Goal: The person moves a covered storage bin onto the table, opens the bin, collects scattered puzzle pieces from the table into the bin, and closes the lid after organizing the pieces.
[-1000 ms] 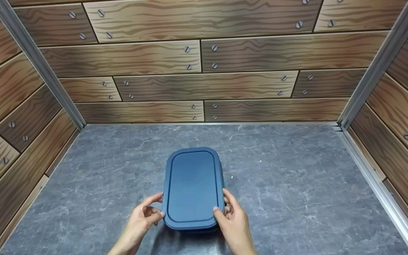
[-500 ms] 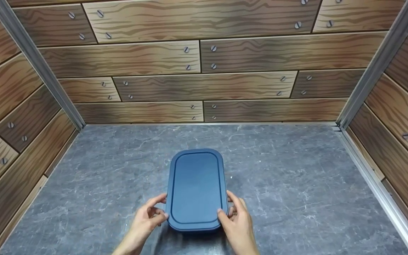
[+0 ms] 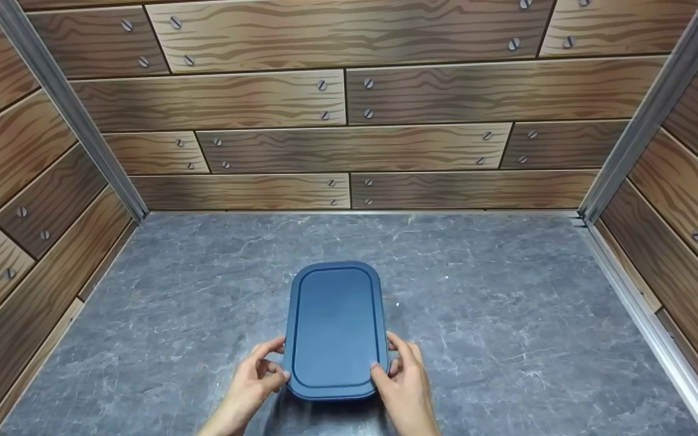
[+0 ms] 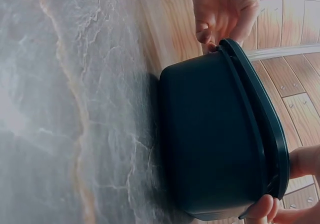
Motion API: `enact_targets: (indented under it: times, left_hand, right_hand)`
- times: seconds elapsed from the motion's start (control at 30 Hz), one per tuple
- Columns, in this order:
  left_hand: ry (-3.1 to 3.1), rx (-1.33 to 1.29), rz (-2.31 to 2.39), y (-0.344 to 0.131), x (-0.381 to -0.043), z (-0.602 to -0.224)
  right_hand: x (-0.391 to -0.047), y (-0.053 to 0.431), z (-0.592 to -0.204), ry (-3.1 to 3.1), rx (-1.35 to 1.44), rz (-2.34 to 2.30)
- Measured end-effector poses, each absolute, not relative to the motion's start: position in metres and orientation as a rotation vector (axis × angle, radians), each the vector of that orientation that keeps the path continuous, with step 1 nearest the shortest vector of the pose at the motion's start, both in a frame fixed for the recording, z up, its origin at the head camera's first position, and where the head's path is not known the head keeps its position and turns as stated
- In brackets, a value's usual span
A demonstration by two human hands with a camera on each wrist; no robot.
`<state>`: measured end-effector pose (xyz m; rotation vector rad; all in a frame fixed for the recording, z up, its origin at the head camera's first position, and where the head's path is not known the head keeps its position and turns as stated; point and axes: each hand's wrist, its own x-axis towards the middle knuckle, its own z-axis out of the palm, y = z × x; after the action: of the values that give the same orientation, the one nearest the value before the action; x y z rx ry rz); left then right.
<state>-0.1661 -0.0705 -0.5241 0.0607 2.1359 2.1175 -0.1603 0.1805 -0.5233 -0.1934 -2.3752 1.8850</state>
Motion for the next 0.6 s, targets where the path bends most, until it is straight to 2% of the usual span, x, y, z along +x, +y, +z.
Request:
enact_targets:
  times: [0.6]
  left_hand:
    - [2.113,0.048,2.135,-0.0686,-0.1640,-0.5263]
  right_hand:
    - [-0.1585,0.1838,-0.5299,-2.462,-0.228,1.834]
